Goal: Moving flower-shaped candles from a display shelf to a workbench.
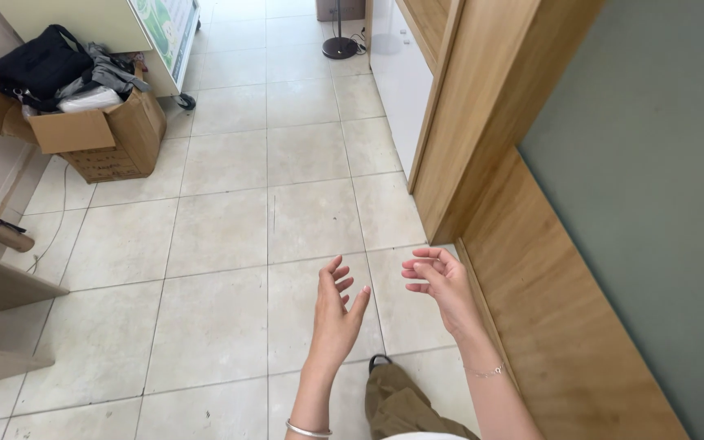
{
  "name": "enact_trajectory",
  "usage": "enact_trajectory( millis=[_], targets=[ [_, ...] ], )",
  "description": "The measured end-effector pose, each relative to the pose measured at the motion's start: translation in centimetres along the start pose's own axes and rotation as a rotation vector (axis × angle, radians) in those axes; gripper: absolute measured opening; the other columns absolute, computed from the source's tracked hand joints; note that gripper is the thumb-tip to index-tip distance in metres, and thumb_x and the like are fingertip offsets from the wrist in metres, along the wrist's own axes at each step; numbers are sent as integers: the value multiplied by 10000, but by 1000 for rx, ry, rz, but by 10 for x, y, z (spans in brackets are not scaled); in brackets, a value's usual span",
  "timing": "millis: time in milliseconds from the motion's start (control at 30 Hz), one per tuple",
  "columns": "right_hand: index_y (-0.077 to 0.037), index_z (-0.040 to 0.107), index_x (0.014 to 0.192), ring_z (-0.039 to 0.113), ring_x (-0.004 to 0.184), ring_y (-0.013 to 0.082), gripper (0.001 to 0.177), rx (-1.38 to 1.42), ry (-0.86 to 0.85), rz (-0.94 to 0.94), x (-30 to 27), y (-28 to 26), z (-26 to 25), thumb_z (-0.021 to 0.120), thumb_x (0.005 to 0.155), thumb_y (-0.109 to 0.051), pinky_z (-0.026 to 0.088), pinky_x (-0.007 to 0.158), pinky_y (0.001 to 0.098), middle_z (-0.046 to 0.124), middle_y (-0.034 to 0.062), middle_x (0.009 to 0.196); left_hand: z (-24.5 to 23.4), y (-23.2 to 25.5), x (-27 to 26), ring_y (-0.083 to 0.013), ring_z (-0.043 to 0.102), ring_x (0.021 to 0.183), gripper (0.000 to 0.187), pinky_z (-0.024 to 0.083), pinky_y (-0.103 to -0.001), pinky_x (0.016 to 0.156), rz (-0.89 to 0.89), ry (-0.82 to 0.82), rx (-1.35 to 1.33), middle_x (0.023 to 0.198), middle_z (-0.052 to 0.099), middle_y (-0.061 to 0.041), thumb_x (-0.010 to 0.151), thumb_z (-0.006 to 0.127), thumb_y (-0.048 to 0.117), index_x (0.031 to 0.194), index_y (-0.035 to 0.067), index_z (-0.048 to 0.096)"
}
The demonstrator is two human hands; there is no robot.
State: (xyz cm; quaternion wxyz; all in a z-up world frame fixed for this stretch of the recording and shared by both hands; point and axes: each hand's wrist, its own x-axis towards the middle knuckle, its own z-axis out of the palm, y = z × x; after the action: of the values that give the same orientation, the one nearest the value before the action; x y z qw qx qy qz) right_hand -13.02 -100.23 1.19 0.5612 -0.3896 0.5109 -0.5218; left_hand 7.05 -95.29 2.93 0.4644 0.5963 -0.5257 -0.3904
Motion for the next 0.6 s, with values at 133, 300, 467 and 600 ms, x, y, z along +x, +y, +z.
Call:
enact_trajectory(
  millis=[133,300,467,600],
  targets=[
    [3,634,1159,740,944,224,258,-28,-20,-22,99,-34,10,647,926,-106,630,776,374,751,147,1022,14,14,97,-258,615,1255,658,545,-421,983,-4,16,3,1416,543,-146,920,688,199,1478,119,349],
    [7,637,1157,741,934,221,258,-23,-44,-45,216,-61,19,650,919,-94,627,772,378,753,147,1011,30,29,206,-258,602,1272,642,543,-430,994,-47,62,-12,1436,533,-132,925,683,207,1476,139,359],
    [9,638,1163,740,936,220,259,-12,-43,-15,313,-69,36,640,920,-83,633,778,379,752,151,1014,38,24,302,-256,603,1273,643,540,-431,997,-102,47,-27,1446,525,-118,918,679,203,1472,146,358],
    [6,638,1171,747,933,224,273,-31,1,29,389,-65,63,639,910,-74,631,770,374,755,155,1020,30,9,392,-250,600,1274,632,535,-419,1000,-109,18,11,1436,533,-118,923,681,207,1470,147,369]
  ],
)
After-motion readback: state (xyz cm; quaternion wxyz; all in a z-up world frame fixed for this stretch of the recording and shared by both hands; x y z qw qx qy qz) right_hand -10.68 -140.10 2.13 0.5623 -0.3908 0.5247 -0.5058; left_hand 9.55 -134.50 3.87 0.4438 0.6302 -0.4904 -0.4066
